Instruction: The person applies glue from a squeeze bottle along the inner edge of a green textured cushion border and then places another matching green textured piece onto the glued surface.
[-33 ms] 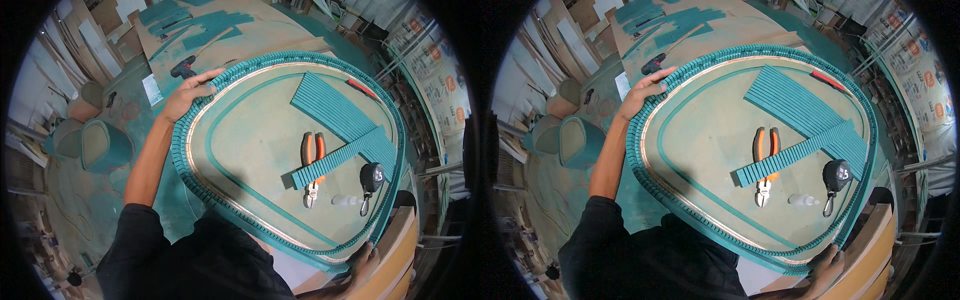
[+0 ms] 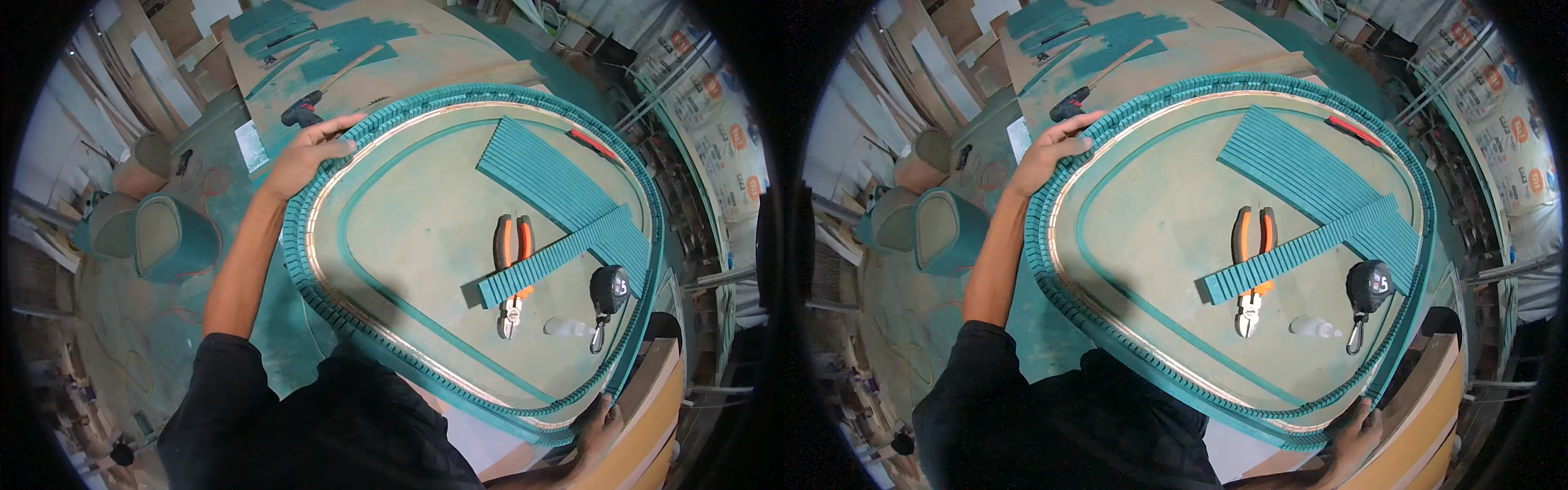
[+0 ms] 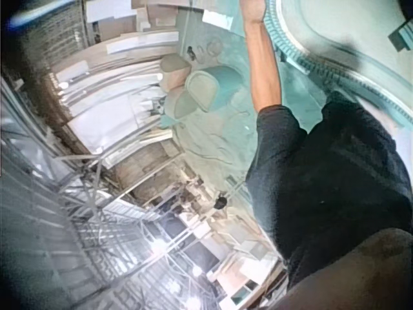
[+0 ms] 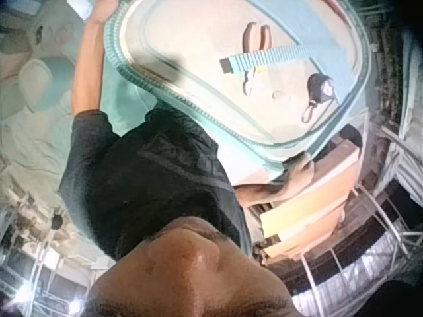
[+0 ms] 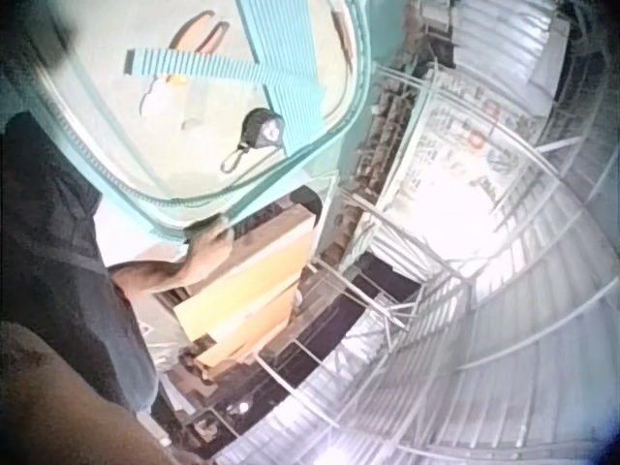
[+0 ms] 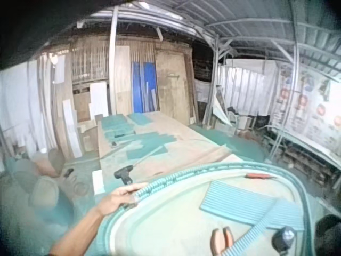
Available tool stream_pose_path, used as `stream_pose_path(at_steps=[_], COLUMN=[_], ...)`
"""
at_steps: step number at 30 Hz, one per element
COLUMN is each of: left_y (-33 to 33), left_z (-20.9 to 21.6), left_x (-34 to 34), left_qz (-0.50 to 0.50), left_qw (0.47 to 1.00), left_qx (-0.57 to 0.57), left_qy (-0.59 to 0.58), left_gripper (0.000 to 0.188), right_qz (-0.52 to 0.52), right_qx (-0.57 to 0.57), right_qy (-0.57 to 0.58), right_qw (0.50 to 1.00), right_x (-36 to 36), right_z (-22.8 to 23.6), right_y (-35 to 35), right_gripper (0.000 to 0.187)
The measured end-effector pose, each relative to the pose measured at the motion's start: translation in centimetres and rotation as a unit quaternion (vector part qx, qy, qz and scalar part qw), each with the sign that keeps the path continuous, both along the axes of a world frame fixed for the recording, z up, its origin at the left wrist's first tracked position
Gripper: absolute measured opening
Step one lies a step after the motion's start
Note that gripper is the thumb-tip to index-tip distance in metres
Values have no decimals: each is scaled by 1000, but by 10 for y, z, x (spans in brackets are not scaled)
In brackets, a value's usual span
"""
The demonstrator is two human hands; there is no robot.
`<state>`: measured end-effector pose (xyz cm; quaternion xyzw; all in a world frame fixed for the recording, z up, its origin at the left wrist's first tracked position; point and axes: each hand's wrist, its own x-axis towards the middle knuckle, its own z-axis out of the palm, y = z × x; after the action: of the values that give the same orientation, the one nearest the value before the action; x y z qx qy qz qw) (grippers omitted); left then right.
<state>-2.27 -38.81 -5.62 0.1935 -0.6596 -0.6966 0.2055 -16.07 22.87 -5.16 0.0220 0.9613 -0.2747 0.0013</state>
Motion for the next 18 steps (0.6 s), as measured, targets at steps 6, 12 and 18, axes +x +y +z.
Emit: stream_pose_path(at_steps=[6, 12, 18], left_y=[37, 39, 35], left_z=[29, 34, 32], left_x=[25, 27, 32], left_qz=[85, 109, 64], left_qw=[927, 839, 900], left_qx=[-303, -443, -369], left_qy=[-206, -295, -221], left_gripper=[30, 29, 28], right_qz=[21, 47, 59], right_qx=[-18, -18, -44], right_qy=[19, 60, 9], right_qw=[999, 997, 997], right_x=[-3, -6, -4], right_z=[-8, -10, -2], right_y=[12, 11, 11], right_gripper=[49, 49, 50])
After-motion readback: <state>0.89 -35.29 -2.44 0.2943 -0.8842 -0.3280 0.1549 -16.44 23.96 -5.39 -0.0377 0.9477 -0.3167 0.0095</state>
